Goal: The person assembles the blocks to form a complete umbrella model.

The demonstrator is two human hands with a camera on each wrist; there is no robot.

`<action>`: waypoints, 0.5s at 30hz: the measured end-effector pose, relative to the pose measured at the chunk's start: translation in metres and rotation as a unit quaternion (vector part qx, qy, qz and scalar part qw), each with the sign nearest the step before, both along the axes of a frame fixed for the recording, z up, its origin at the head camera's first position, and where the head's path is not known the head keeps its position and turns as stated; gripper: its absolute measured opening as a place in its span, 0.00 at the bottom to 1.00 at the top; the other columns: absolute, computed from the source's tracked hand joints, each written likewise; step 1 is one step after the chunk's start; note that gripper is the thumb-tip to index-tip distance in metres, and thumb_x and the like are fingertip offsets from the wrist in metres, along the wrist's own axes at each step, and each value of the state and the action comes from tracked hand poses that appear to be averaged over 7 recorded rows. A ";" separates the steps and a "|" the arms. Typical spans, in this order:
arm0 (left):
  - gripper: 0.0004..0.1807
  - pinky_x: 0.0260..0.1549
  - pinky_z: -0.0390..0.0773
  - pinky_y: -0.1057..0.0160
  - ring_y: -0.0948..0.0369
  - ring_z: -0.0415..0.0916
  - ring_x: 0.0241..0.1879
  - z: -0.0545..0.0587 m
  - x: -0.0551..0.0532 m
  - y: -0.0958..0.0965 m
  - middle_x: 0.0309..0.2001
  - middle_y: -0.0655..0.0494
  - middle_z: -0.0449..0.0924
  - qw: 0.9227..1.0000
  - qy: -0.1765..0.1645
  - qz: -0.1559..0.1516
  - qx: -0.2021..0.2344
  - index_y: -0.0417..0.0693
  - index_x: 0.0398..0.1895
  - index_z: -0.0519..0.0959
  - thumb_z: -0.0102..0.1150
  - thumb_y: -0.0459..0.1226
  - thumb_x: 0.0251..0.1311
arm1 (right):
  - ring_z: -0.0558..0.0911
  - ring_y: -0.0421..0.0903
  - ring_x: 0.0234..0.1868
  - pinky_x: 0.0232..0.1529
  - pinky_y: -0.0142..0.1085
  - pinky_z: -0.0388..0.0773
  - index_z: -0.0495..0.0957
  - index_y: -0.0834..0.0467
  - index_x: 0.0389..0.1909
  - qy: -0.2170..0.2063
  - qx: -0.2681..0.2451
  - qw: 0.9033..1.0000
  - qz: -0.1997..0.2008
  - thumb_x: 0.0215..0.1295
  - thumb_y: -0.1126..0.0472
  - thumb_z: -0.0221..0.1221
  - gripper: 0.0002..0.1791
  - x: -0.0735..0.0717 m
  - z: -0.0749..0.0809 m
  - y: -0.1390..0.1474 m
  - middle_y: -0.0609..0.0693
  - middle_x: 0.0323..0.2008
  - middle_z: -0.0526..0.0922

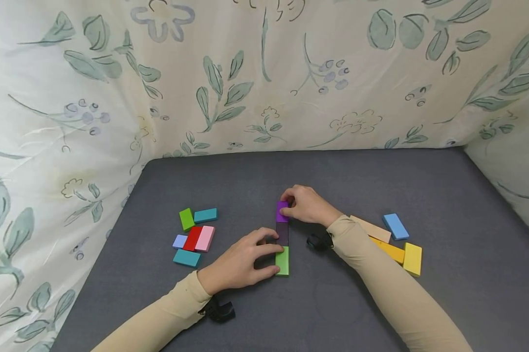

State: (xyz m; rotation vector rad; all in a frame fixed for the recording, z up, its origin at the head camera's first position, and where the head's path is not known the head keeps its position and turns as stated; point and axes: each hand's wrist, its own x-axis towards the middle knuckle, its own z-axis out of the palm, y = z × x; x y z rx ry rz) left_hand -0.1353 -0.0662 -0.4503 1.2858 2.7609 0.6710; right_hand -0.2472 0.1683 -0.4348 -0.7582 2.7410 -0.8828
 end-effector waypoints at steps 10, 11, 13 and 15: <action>0.28 0.62 0.79 0.59 0.58 0.74 0.62 0.008 -0.010 0.005 0.66 0.51 0.72 0.999 0.032 0.003 0.001 0.51 0.65 0.80 0.68 0.53 0.66 | 0.85 0.48 0.40 0.41 0.43 0.84 0.84 0.64 0.54 -0.007 -0.005 1.000 0.006 0.67 0.60 0.69 0.18 -0.003 0.002 0.001 0.57 0.45 0.85; 0.29 0.62 0.79 0.59 0.57 0.74 0.62 0.009 -0.013 0.006 0.66 0.50 0.72 0.999 0.036 0.004 -0.002 0.50 0.65 0.80 0.68 0.53 0.66 | 0.85 0.48 0.40 0.42 0.43 0.84 0.83 0.64 0.55 -0.008 -0.004 1.000 0.006 0.67 0.61 0.68 0.18 -0.003 0.002 0.001 0.57 0.45 0.85; 0.30 0.62 0.79 0.58 0.56 0.74 0.62 0.011 -0.017 0.009 0.67 0.50 0.72 0.999 0.040 0.009 -0.010 0.49 0.66 0.79 0.68 0.54 0.66 | 0.85 0.48 0.41 0.42 0.43 0.84 0.83 0.64 0.55 -0.006 -0.002 1.000 0.011 0.68 0.62 0.67 0.17 -0.004 0.001 0.001 0.57 0.46 0.85; 0.32 0.62 0.79 0.57 0.55 0.73 0.63 0.013 -0.023 0.012 0.67 0.49 0.71 0.999 0.040 0.014 -0.018 0.47 0.66 0.79 0.69 0.54 0.65 | 0.85 0.48 0.41 0.42 0.43 0.83 0.83 0.64 0.55 -0.005 -0.002 1.000 0.013 0.68 0.63 0.66 0.17 -0.004 0.001 0.002 0.57 0.46 0.85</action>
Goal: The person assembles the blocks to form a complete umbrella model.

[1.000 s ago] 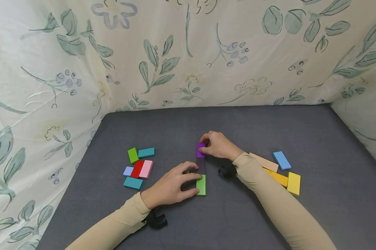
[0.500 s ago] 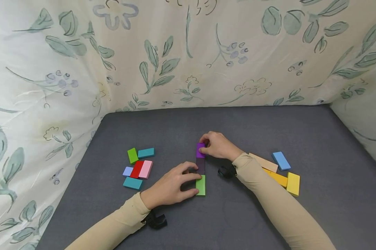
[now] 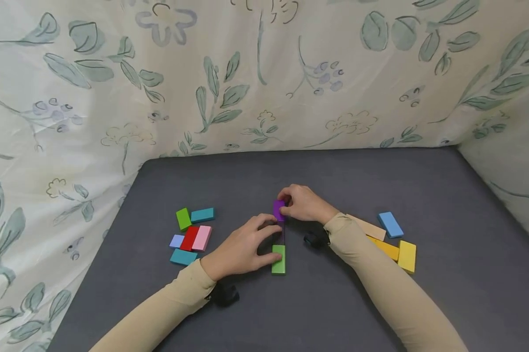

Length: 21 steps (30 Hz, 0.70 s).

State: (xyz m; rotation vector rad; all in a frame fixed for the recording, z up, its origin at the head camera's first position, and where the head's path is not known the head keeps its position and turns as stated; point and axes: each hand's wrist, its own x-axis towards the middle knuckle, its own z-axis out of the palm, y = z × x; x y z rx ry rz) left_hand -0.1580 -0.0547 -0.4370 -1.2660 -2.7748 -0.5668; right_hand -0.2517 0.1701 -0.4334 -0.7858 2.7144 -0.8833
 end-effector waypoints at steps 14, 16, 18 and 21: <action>0.37 0.64 0.77 0.51 0.53 0.71 0.68 -0.005 -0.021 0.004 0.71 0.49 0.70 0.999 -0.015 0.012 -0.032 0.45 0.69 0.77 0.68 0.58 0.65 | 0.85 0.49 0.43 0.45 0.45 0.83 0.83 0.63 0.55 0.000 -0.002 1.000 0.003 0.69 0.65 0.64 0.15 0.000 0.000 0.000 0.57 0.47 0.84; 0.37 0.64 0.78 0.51 0.53 0.71 0.68 -0.005 -0.021 0.004 0.70 0.49 0.70 0.999 -0.014 0.010 -0.031 0.45 0.69 0.77 0.67 0.58 0.65 | 0.85 0.49 0.43 0.45 0.45 0.84 0.83 0.63 0.55 0.000 -0.003 1.000 0.001 0.69 0.65 0.64 0.15 0.000 0.001 0.001 0.57 0.48 0.84; 0.37 0.63 0.78 0.51 0.53 0.72 0.67 -0.005 -0.022 0.004 0.70 0.49 0.70 0.999 -0.015 0.010 -0.032 0.45 0.68 0.77 0.67 0.59 0.65 | 0.85 0.49 0.43 0.45 0.45 0.84 0.83 0.63 0.55 0.001 -0.003 1.000 0.000 0.69 0.65 0.64 0.15 0.000 0.001 0.001 0.57 0.48 0.84; 0.37 0.63 0.78 0.51 0.53 0.72 0.66 -0.005 -0.022 0.005 0.70 0.50 0.70 0.999 -0.017 0.010 -0.035 0.45 0.68 0.78 0.67 0.59 0.65 | 0.85 0.49 0.43 0.44 0.44 0.84 0.83 0.62 0.56 0.008 -0.001 1.000 -0.005 0.69 0.64 0.65 0.16 0.000 0.001 0.005 0.56 0.48 0.85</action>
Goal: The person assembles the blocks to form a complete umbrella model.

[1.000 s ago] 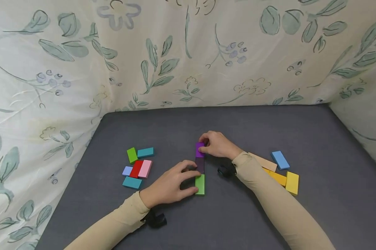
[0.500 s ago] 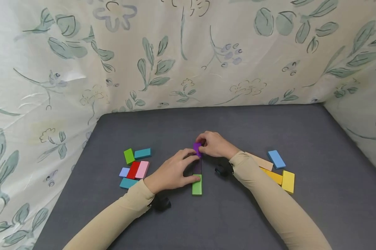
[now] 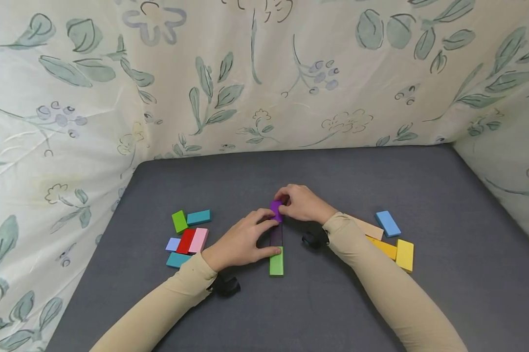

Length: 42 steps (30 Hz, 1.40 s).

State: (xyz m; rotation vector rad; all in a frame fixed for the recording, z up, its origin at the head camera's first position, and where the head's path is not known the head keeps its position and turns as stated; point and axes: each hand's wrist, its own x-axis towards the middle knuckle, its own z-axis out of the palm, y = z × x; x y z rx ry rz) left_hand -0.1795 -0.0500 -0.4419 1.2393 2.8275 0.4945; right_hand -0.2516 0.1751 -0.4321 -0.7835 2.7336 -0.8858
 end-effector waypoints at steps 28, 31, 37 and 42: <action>0.36 0.64 0.76 0.52 0.55 0.73 0.65 0.003 0.009 0.002 0.70 0.54 0.71 1.000 -0.014 0.017 -0.011 0.48 0.69 0.77 0.66 0.60 0.65 | 0.82 0.51 0.46 0.44 0.49 0.81 0.82 0.64 0.59 0.027 0.111 0.990 -0.080 0.69 0.56 0.67 0.22 0.072 0.028 0.115 0.57 0.50 0.84; 0.36 0.64 0.76 0.53 0.56 0.73 0.65 0.002 0.009 0.002 0.69 0.55 0.71 1.000 -0.011 0.017 -0.012 0.48 0.69 0.78 0.66 0.60 0.65 | 0.82 0.51 0.44 0.44 0.51 0.82 0.82 0.65 0.58 0.038 0.129 0.988 -0.082 0.69 0.56 0.68 0.22 0.080 0.024 0.125 0.57 0.48 0.84; 0.37 0.65 0.75 0.53 0.56 0.73 0.66 0.001 0.008 0.002 0.70 0.55 0.71 1.000 -0.010 0.018 -0.021 0.49 0.69 0.77 0.65 0.61 0.65 | 0.78 0.44 0.37 0.37 0.43 0.80 0.85 0.64 0.53 0.071 0.145 0.984 -0.080 0.64 0.61 0.71 0.18 0.091 0.019 0.142 0.49 0.38 0.82; 0.37 0.66 0.75 0.53 0.56 0.73 0.67 -0.001 0.007 0.002 0.70 0.55 0.71 1.000 -0.006 0.020 -0.023 0.49 0.69 0.77 0.65 0.61 0.65 | 0.74 0.40 0.34 0.32 0.36 0.74 0.87 0.60 0.51 0.094 0.149 0.981 -0.075 0.62 0.62 0.72 0.16 0.098 0.017 0.151 0.43 0.34 0.78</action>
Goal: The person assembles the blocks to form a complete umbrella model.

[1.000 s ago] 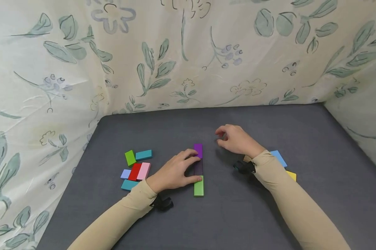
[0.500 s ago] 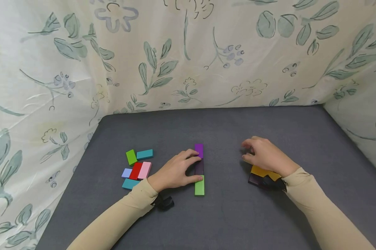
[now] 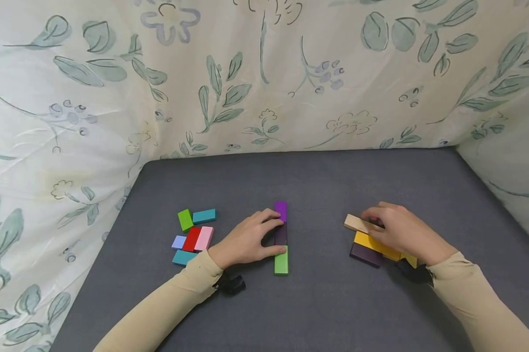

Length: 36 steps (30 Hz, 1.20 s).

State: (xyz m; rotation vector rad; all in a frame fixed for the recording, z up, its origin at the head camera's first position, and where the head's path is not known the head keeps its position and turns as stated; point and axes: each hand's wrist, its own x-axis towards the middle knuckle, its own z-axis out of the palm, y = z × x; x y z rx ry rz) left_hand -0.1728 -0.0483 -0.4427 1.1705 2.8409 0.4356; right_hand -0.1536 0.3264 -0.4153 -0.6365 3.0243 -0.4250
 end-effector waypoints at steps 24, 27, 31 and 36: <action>0.37 0.67 0.74 0.53 0.55 0.72 0.68 0.003 0.000 0.002 0.72 0.55 0.69 1.000 -0.007 0.008 -0.013 0.51 0.71 0.76 0.63 0.62 0.66 | 0.77 0.39 0.34 0.32 0.38 0.78 0.87 0.59 0.48 -0.015 0.027 0.999 0.008 0.60 0.63 0.72 0.15 -0.004 0.002 0.011 0.43 0.35 0.82; 0.38 0.67 0.74 0.53 0.56 0.72 0.68 0.002 0.001 0.002 0.72 0.56 0.69 1.000 -0.007 0.011 -0.015 0.51 0.71 0.75 0.63 0.62 0.66 | 0.80 0.41 0.36 0.34 0.39 0.81 0.87 0.58 0.47 -0.020 0.021 1.000 0.008 0.59 0.63 0.74 0.15 -0.007 0.002 0.009 0.44 0.36 0.84; 0.38 0.67 0.74 0.53 0.56 0.71 0.68 0.000 0.002 0.002 0.72 0.56 0.69 1.000 -0.005 0.013 -0.016 0.51 0.71 0.75 0.63 0.62 0.66 | 0.82 0.41 0.37 0.35 0.41 0.83 0.88 0.56 0.46 -0.008 0.014 1.000 0.015 0.59 0.63 0.73 0.13 -0.012 0.003 0.005 0.45 0.38 0.87; 0.38 0.65 0.75 0.53 0.56 0.72 0.68 -0.001 0.004 0.002 0.71 0.56 0.69 1.000 -0.002 0.011 -0.016 0.51 0.71 0.76 0.62 0.63 0.66 | 0.83 0.40 0.36 0.34 0.39 0.83 0.89 0.56 0.44 0.001 0.007 1.000 0.026 0.59 0.65 0.73 0.11 -0.023 0.004 -0.003 0.46 0.37 0.88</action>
